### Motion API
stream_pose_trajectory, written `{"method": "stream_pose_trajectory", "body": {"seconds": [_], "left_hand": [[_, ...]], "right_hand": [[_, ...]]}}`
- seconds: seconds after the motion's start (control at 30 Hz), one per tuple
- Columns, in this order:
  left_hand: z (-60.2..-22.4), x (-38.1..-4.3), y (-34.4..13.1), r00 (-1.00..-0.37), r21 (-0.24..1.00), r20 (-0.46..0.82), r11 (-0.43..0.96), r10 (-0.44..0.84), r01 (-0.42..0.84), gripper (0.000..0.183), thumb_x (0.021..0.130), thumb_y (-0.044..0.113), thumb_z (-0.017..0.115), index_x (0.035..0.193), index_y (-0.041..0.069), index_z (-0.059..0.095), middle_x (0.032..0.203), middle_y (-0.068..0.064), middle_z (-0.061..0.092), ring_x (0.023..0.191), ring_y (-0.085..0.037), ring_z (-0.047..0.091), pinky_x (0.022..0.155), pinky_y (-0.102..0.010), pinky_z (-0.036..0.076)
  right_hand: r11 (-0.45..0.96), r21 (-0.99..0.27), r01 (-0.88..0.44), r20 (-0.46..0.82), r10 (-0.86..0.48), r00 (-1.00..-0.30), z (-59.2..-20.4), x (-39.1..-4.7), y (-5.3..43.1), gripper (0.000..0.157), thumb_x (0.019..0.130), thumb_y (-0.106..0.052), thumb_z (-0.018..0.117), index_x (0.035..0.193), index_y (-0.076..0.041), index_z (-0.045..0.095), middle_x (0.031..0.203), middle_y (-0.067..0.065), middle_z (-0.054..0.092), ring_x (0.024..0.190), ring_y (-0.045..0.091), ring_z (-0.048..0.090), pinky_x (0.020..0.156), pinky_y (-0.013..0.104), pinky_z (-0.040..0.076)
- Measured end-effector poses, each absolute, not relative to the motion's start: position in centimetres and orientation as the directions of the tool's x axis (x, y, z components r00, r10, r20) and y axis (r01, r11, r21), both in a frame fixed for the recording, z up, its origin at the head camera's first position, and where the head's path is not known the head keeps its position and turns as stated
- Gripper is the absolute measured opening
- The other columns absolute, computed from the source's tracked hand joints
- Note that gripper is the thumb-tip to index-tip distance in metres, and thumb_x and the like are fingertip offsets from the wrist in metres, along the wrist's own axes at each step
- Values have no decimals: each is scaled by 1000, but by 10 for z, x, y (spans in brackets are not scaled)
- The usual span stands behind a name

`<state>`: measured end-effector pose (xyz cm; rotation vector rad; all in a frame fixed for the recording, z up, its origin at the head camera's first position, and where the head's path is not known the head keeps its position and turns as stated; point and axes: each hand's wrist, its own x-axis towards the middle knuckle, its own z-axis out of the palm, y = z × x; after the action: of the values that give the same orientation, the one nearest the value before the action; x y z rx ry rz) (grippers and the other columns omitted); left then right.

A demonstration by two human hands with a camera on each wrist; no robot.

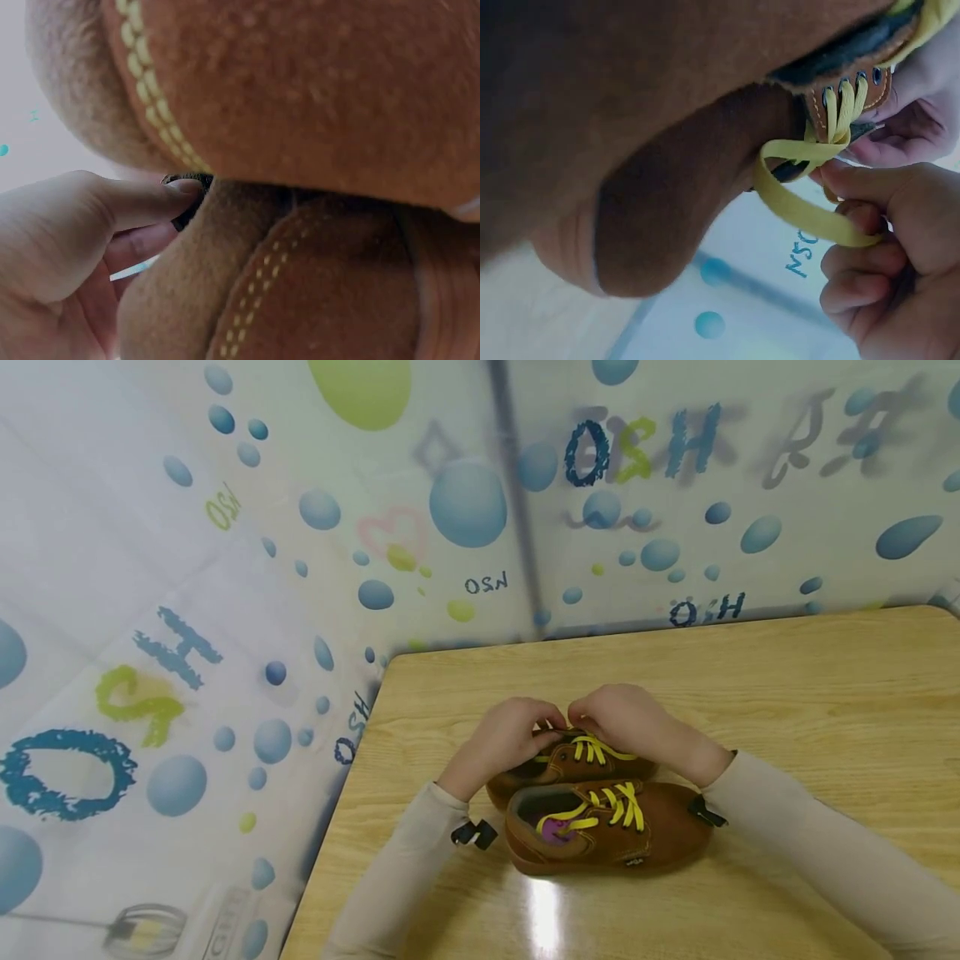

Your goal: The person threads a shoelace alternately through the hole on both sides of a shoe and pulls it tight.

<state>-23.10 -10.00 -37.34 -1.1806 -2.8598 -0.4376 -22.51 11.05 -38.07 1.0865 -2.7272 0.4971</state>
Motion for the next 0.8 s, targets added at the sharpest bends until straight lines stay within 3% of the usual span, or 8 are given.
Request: {"method": "stream_pose_trajectory", "body": {"seconds": [0.3,0.47,0.63,0.8], "left_hand": [[-381,-233,-104,-634,149,182,617,751,773,11,99,8,57,101,18,59,86,3,67,78,-12,64,69,-27,53],[-385,-234,-107,-587,121,221,575,779,809,24,96,-1,56,97,18,70,91,3,72,86,-13,66,76,-26,54],[-387,-235,-109,-541,109,250,532,803,840,21,95,6,63,105,18,77,103,5,74,93,-10,68,83,-25,55],[-389,-237,-109,-465,-56,251,493,849,868,22,97,11,62,108,25,77,102,6,70,90,-8,64,79,-21,54]], "right_hand": [[639,-220,-737,317,-667,-674,-382,-235,110,13,91,-10,70,84,-20,74,76,-3,47,61,7,34,59,22,32],[608,-260,-750,288,-693,-662,-384,-240,106,12,91,-10,69,89,-19,77,79,-5,56,65,5,43,63,23,40],[642,-354,-679,238,-641,-730,-384,-240,103,9,90,-12,71,89,-19,75,86,-3,69,73,10,60,68,29,51],[630,-441,-639,213,-618,-757,-383,-241,103,10,89,-9,72,88,-17,77,90,0,74,79,15,67,71,34,55]]}}
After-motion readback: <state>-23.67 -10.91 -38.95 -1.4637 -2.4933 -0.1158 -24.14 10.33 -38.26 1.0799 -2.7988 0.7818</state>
